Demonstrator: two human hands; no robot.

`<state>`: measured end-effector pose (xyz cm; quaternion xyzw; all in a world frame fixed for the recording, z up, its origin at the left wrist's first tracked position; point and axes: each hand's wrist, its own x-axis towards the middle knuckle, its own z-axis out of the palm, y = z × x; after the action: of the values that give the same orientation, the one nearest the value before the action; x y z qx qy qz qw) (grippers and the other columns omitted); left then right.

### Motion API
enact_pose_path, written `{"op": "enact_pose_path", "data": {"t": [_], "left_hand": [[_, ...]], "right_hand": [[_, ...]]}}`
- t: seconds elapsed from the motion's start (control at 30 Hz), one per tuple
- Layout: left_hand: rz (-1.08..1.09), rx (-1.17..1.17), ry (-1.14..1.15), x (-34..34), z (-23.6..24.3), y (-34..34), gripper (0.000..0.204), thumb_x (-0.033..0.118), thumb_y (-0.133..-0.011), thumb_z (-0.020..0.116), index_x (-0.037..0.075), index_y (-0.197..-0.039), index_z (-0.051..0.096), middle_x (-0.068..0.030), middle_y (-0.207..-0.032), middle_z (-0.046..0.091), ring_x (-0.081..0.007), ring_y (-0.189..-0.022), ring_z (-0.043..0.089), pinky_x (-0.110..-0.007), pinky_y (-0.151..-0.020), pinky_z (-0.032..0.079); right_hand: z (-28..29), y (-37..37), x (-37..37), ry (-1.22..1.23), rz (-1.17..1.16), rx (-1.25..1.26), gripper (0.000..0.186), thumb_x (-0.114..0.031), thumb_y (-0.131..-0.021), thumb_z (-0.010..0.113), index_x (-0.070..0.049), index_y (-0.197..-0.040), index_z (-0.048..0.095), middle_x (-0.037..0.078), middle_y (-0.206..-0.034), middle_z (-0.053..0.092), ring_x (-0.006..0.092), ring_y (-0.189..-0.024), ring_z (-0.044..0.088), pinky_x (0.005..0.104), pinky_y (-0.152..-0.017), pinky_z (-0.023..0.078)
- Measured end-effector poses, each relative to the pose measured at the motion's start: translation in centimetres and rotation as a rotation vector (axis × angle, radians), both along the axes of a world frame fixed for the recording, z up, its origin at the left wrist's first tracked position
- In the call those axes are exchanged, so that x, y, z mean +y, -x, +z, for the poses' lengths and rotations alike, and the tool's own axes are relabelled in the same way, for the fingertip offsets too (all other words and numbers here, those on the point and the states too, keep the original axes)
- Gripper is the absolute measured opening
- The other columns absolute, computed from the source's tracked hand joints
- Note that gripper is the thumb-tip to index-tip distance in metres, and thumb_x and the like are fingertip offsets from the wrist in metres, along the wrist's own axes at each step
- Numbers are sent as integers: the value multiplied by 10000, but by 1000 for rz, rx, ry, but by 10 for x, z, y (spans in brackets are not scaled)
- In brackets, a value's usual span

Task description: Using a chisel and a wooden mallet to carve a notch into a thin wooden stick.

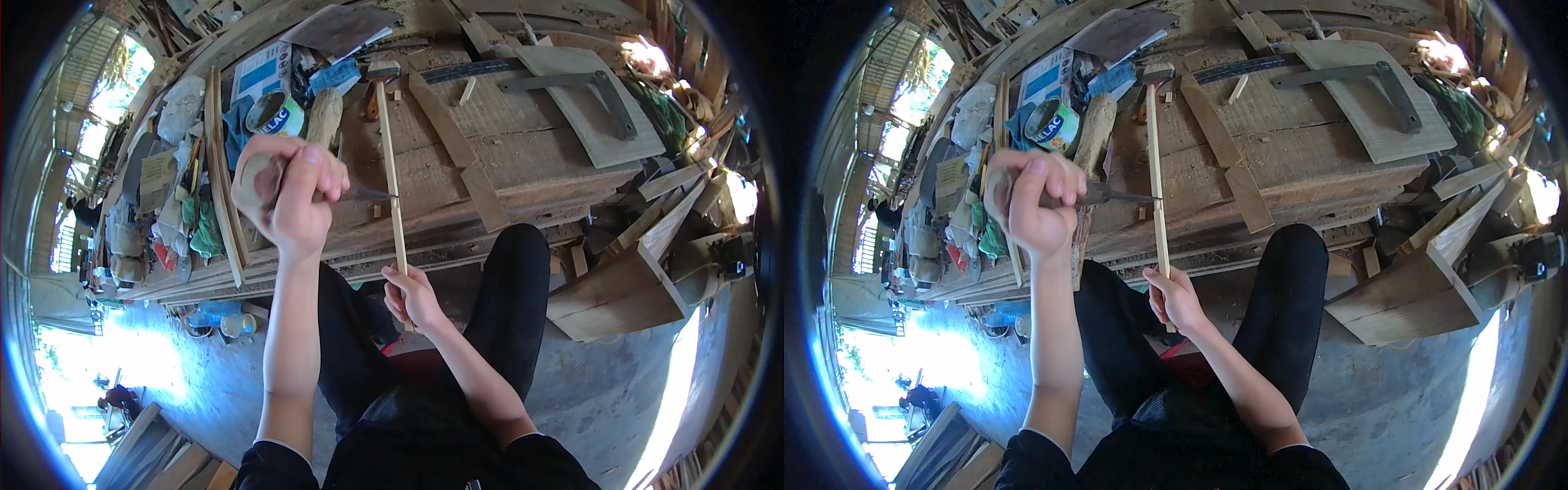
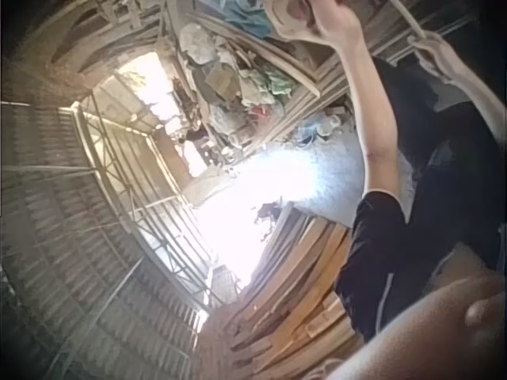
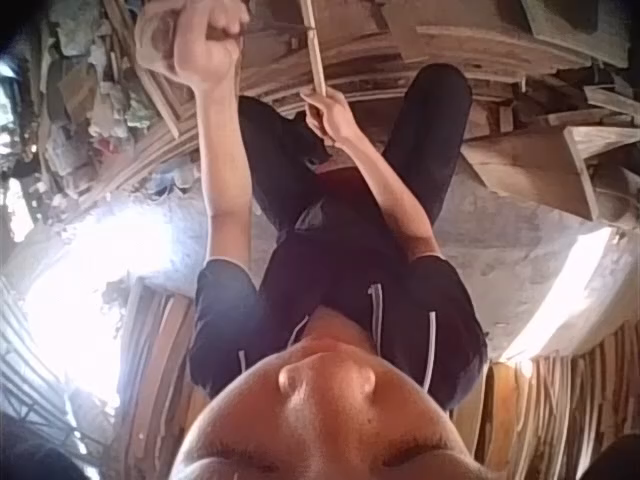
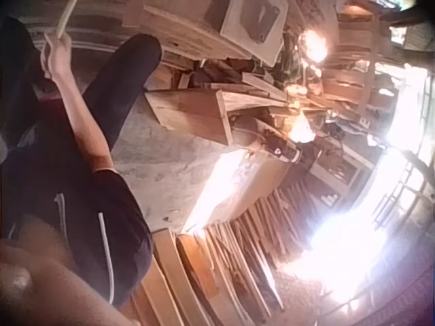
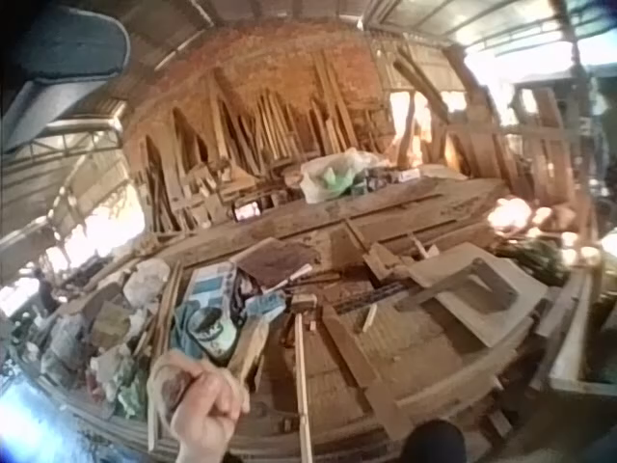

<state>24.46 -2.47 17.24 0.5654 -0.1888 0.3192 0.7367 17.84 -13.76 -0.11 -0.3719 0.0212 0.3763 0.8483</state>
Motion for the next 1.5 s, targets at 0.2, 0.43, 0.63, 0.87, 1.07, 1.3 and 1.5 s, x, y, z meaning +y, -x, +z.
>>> {"op": "enact_pose_path", "data": {"t": [0.2,0.43,0.63,0.87,1.07,1.3,1.5], "left_hand": [[92,92,-56,-1,13,-38,114,-36,-843,563,1,-753,504,-48,-540,506,-113,-420,473,-265,-421,406],[231,153,-151,-16,-1,-32,148,14,-730,672,25,-695,529,33,-629,511,-30,-594,474,-195,-529,387],[159,217,-57,-11,8,-41,168,49,-739,673,35,-676,517,38,-610,502,-30,-549,465,-208,-491,376],[134,102,-134,-4,4,-45,164,-4,-822,622,38,-721,500,-3,-553,511,-82,-437,486,-237,-438,399],[-106,128,-217,16,2,-33,185,42,-762,706,38,-875,559,5,-833,562,-52,-762,522,-218,-650,429],[913,1051,-1289,95,-89,8,734,538,-764,656,19,-1253,480,-240,-1218,548,-371,-1166,499,-481,-915,425],[715,1001,-1244,107,-66,14,523,474,-737,728,-18,-891,640,-202,-831,672,-324,-800,680,-410,-655,511]], "right_hand": [[5,-1,0,-16,17,47,220,-241,-962,523,-101,-807,453,13,-446,362,116,-317,324,254,-315,236],[2,-1,-4,16,11,29,221,-239,-950,533,-84,-798,490,24,-473,414,132,-334,375,254,-333,288],[60,-24,-39,1179,-325,-821,380,-366,-826,708,-26,-921,568,80,-642,565,247,-629,604,320,-597,477],[87,-134,27,528,-254,-1205,155,-4,-792,620,2,-917,529,46,-881,573,101,-769,550,224,-709,459],[69,-149,43,24,-243,-850,98,-54,-757,698,-56,-729,603,-56,-605,513,40,-516,418,250,-453,275],[85,-146,43,24,-167,-766,251,-41,-806,676,-89,-636,498,-76,-527,412,34,-459,340,255,-444,219],[87,-151,44,84,-155,-779,265,-62,-805,690,-96,-634,491,-77,-529,406,38,-461,335,264,-446,226]]}}
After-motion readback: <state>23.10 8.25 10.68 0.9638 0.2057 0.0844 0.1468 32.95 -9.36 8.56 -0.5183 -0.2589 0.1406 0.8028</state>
